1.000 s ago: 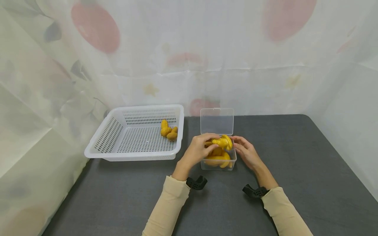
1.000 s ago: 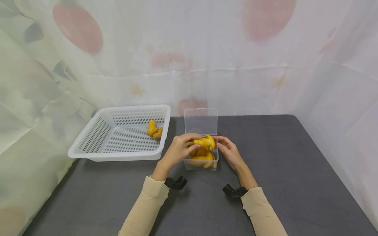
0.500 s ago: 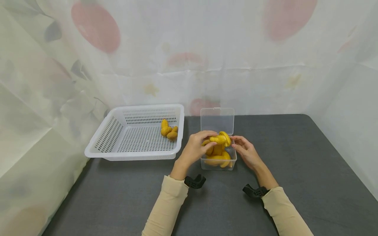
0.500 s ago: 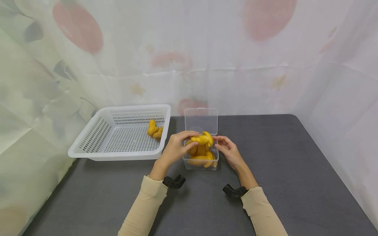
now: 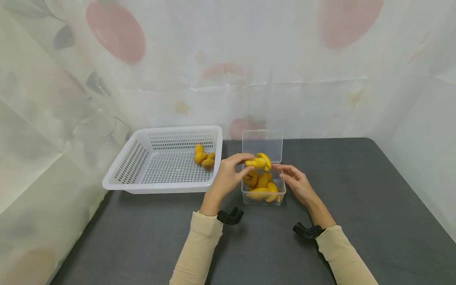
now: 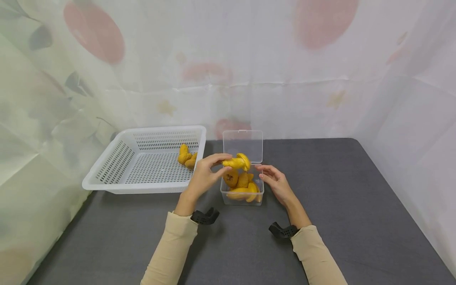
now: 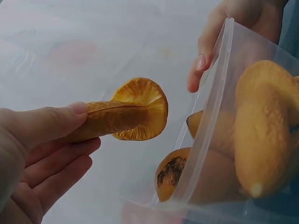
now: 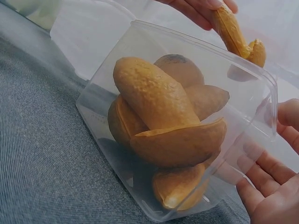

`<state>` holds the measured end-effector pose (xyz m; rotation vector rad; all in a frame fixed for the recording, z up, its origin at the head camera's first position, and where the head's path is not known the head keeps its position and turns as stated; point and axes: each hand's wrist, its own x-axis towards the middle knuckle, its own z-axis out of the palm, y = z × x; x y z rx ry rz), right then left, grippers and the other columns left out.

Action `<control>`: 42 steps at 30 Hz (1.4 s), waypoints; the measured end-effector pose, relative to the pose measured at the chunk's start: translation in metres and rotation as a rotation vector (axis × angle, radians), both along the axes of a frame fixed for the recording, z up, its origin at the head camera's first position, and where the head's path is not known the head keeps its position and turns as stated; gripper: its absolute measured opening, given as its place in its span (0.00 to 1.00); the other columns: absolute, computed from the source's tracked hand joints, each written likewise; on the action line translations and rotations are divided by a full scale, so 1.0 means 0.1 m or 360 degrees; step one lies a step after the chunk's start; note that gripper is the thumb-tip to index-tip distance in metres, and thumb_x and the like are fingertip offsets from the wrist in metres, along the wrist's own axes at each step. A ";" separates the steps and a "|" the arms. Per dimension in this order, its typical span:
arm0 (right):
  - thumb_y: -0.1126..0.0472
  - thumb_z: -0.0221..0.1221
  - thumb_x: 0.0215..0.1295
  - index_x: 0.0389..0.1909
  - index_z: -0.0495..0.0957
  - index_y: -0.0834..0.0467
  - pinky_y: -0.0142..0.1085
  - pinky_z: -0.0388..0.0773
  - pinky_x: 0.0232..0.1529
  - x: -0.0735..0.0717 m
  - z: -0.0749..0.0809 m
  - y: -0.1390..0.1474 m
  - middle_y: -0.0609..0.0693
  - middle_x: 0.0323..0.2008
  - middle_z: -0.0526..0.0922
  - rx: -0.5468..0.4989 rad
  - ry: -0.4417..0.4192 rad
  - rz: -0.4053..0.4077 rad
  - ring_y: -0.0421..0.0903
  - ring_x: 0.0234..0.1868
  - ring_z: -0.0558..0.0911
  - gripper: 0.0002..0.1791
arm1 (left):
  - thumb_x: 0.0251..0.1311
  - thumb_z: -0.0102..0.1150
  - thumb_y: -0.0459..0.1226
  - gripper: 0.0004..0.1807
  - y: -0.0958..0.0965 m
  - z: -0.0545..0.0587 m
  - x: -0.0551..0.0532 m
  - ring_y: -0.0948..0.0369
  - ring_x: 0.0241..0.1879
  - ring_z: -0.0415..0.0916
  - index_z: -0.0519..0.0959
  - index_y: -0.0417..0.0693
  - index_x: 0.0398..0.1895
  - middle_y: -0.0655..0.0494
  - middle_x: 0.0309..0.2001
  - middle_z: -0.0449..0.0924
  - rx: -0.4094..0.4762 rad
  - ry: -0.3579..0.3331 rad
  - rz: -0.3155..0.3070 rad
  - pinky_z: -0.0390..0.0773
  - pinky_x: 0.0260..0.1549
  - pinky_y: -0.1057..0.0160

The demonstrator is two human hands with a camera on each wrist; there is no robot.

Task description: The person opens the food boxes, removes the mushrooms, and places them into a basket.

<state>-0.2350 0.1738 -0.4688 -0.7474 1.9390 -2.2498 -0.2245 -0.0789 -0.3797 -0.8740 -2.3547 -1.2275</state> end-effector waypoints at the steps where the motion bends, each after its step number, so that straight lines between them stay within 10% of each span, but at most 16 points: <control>1: 0.64 0.49 0.73 0.58 0.68 0.68 0.17 0.69 0.62 0.00 0.00 0.00 0.34 0.57 0.78 0.0004 0.0003 0.0000 0.28 0.63 0.71 0.17 | 0.55 0.66 0.31 0.17 -0.01 0.00 0.00 0.53 0.48 0.82 0.81 0.40 0.50 0.45 0.50 0.84 0.0007 -0.0003 0.0005 0.84 0.49 0.57; 18: 0.66 0.48 0.73 0.57 0.67 0.72 0.18 0.69 0.62 -0.01 0.00 0.00 0.36 0.58 0.77 -0.0030 0.0044 0.0015 0.30 0.62 0.72 0.16 | 0.52 0.69 0.31 0.17 -0.28 0.00 -0.10 0.52 0.46 0.83 0.82 0.39 0.48 0.44 0.47 0.86 0.0134 0.0175 0.0154 0.84 0.49 0.59; 42: 0.65 0.49 0.73 0.55 0.68 0.69 0.17 0.69 0.62 -0.01 -0.01 0.01 0.35 0.58 0.77 -0.0009 0.0037 0.0018 0.29 0.63 0.72 0.15 | 0.54 0.66 0.28 0.16 -0.69 0.04 -0.10 0.47 0.49 0.82 0.81 0.34 0.48 0.38 0.49 0.82 0.0469 -0.0025 0.0431 0.84 0.51 0.58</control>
